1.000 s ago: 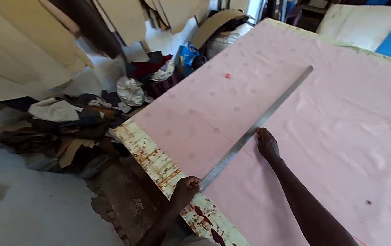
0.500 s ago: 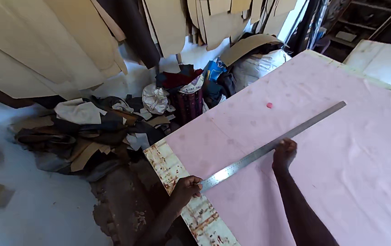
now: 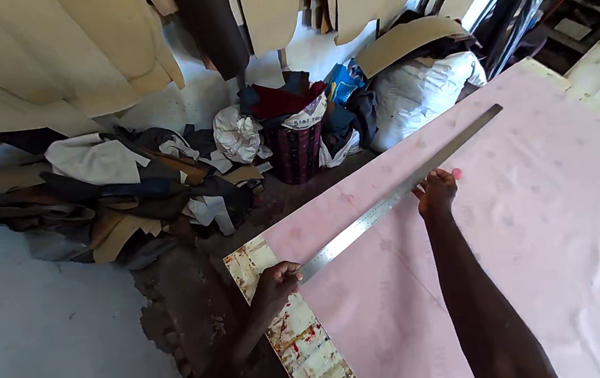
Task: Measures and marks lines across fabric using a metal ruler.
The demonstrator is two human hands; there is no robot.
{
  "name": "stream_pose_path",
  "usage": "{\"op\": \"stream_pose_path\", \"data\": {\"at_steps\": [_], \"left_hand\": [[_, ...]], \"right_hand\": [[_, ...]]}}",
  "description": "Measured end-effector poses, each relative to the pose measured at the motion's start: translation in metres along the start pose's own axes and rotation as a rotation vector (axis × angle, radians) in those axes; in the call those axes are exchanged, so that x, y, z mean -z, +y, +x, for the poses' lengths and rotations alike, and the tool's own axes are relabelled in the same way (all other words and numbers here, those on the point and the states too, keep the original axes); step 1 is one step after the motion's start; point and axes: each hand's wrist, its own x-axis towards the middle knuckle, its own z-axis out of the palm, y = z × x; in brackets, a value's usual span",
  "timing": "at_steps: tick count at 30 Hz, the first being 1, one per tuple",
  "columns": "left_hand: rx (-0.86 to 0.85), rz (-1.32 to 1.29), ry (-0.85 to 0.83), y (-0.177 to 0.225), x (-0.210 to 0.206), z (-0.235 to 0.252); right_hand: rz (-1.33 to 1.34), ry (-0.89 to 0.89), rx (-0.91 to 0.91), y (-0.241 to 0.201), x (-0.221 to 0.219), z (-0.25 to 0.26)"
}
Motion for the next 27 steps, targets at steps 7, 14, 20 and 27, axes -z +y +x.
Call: {"op": "stream_pose_path", "data": {"at_steps": [7, 14, 20, 27], "left_hand": [[-0.157, 0.414, 0.083, 0.010, 0.013, 0.022], [-0.196, 0.663, 0.095, 0.013, 0.025, 0.022], [-0.256, 0.761, 0.167, 0.004, 0.018, 0.013], [-0.246, 0.736, 0.207, -0.001, 0.015, 0.012]], "right_hand": [[-0.818, -0.437, 0.472, 0.031, -0.008, -0.015], [-1.008, -0.520, 0.648, 0.059, 0.005, -0.033], [-1.093, -0.509, 0.656, 0.052, 0.000, -0.039], [-1.176, -0.429, 0.664, 0.060, 0.004, -0.056]]}}
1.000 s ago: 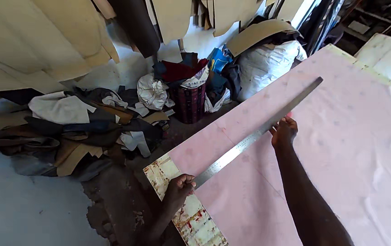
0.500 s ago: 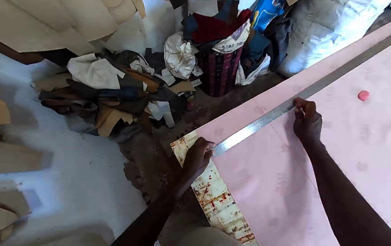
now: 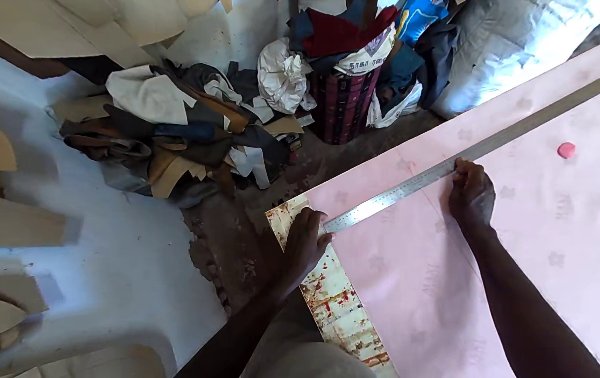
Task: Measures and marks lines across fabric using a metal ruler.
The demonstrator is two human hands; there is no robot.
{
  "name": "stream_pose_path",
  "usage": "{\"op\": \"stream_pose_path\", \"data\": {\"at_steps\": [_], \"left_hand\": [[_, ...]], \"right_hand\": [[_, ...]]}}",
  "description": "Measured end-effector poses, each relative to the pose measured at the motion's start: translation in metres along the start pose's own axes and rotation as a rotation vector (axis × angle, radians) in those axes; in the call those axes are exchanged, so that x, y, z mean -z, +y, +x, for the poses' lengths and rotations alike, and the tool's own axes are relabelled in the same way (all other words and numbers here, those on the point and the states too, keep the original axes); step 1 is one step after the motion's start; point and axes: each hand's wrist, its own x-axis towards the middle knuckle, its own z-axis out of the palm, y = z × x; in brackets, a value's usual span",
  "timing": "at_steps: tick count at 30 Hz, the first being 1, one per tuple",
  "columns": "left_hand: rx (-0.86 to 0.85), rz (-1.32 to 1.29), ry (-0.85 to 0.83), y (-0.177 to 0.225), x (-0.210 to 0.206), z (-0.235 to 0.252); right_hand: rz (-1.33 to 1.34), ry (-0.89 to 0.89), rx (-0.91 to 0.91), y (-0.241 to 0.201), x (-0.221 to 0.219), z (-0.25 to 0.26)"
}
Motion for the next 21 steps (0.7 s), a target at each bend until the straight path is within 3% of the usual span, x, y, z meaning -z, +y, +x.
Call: {"op": "stream_pose_path", "data": {"at_steps": [21], "left_hand": [[-0.022, -0.063, -0.017, -0.003, 0.009, -0.001]], "right_hand": [[0.089, 0.042, 0.011, 0.005, -0.005, -0.008]]}}
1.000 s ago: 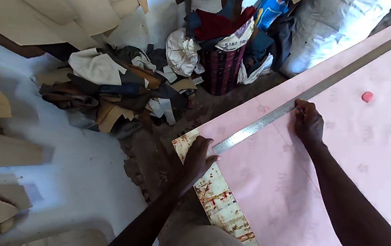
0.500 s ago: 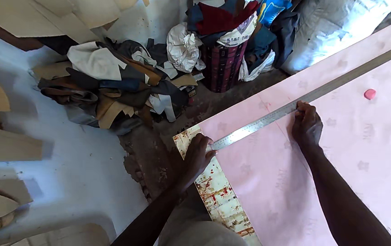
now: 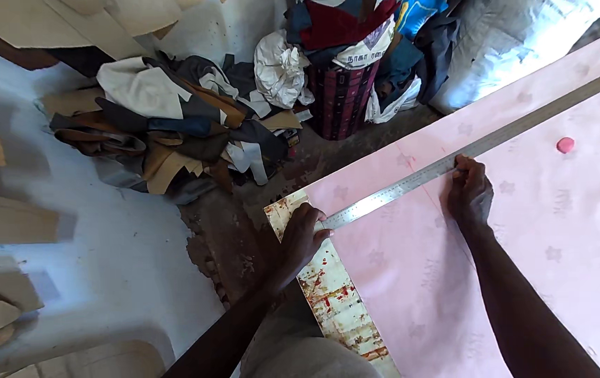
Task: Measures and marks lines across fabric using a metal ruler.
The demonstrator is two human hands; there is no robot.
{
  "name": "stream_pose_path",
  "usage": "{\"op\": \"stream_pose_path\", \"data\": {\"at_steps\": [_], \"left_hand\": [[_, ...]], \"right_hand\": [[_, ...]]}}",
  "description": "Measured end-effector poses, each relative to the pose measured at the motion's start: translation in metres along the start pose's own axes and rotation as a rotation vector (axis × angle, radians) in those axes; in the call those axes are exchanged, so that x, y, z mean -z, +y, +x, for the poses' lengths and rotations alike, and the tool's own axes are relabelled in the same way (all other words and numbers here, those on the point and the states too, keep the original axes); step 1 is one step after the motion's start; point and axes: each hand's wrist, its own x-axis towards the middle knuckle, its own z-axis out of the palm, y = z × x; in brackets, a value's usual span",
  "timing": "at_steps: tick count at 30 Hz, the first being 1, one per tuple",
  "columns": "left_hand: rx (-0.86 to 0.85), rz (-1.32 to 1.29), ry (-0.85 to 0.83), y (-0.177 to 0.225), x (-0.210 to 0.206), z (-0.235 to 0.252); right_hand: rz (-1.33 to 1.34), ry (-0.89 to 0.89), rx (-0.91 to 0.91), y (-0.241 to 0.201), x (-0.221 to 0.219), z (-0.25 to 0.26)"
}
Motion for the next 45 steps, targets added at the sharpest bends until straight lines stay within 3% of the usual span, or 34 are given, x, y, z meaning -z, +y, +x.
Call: {"op": "stream_pose_path", "data": {"at_steps": [10, 17, 22, 26, 38, 40, 43, 45], "left_hand": [[-0.002, -0.002, -0.010, -0.002, -0.002, 0.003], [0.004, 0.088, -0.052, -0.005, -0.005, 0.011], [0.053, 0.137, -0.122, -0.005, -0.004, 0.017], [0.108, 0.165, -0.191, 0.000, 0.001, 0.024], [0.097, 0.161, -0.182, -0.001, 0.000, 0.024], [0.098, 0.160, -0.185, -0.001, 0.000, 0.023], [0.113, 0.156, -0.189, 0.000, 0.000, 0.024], [0.106, 0.156, -0.183, -0.001, 0.000, 0.024]], "right_hand": [[-0.013, -0.003, -0.012, 0.000, -0.001, 0.000], [0.348, 0.115, 0.039, 0.000, 0.009, -0.008], [0.512, -0.009, -0.053, -0.026, 0.013, -0.023], [0.482, -0.037, -0.086, -0.024, 0.009, -0.014], [0.172, -0.123, 0.107, -0.031, 0.004, -0.003], [0.071, -0.208, 0.073, -0.038, 0.011, 0.002], [-0.050, -0.481, -0.117, -0.049, 0.038, 0.021], [0.062, -0.443, -0.172, -0.046, 0.051, 0.023]]}}
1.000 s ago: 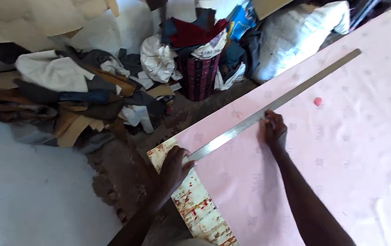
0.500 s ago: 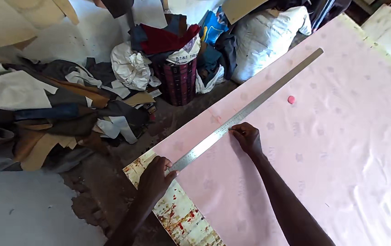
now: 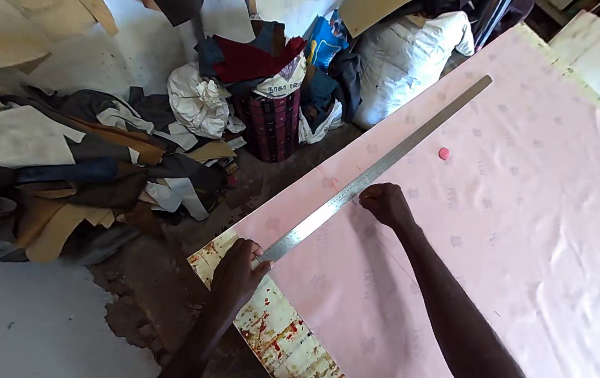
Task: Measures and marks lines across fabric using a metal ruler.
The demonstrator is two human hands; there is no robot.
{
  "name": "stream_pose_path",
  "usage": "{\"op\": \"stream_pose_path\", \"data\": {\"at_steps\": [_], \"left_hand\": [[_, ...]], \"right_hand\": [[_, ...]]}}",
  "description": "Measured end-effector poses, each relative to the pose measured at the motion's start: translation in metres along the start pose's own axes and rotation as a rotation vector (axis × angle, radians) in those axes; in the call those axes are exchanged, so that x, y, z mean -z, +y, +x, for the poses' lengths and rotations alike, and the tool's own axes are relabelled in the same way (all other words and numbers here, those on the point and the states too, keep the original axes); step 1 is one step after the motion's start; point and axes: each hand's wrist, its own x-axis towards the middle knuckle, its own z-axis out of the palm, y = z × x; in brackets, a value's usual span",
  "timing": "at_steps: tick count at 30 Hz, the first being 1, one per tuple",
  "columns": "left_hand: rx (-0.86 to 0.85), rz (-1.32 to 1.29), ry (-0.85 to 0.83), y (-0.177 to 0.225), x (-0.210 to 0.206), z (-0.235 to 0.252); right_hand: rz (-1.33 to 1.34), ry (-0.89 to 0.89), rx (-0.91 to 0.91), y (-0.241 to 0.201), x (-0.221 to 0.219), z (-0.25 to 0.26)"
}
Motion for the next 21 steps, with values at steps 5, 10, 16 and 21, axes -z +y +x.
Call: {"op": "stream_pose_path", "data": {"at_steps": [5, 10, 16, 21], "left_hand": [[-0.031, -0.014, 0.032, -0.002, -0.004, -0.002], [-0.067, -0.039, 0.067, -0.002, -0.006, -0.004], [-0.059, -0.151, 0.090, 0.005, -0.012, -0.005], [-0.116, -0.481, -0.248, 0.002, -0.005, -0.010]], "right_hand": [[0.289, 0.201, -0.017, 0.008, -0.021, -0.025], [0.407, 0.403, -0.058, 0.012, -0.050, -0.072], [0.488, 0.548, -0.224, 0.025, -0.084, -0.179], [0.682, 0.514, -0.263, 0.016, -0.108, -0.237]]}}
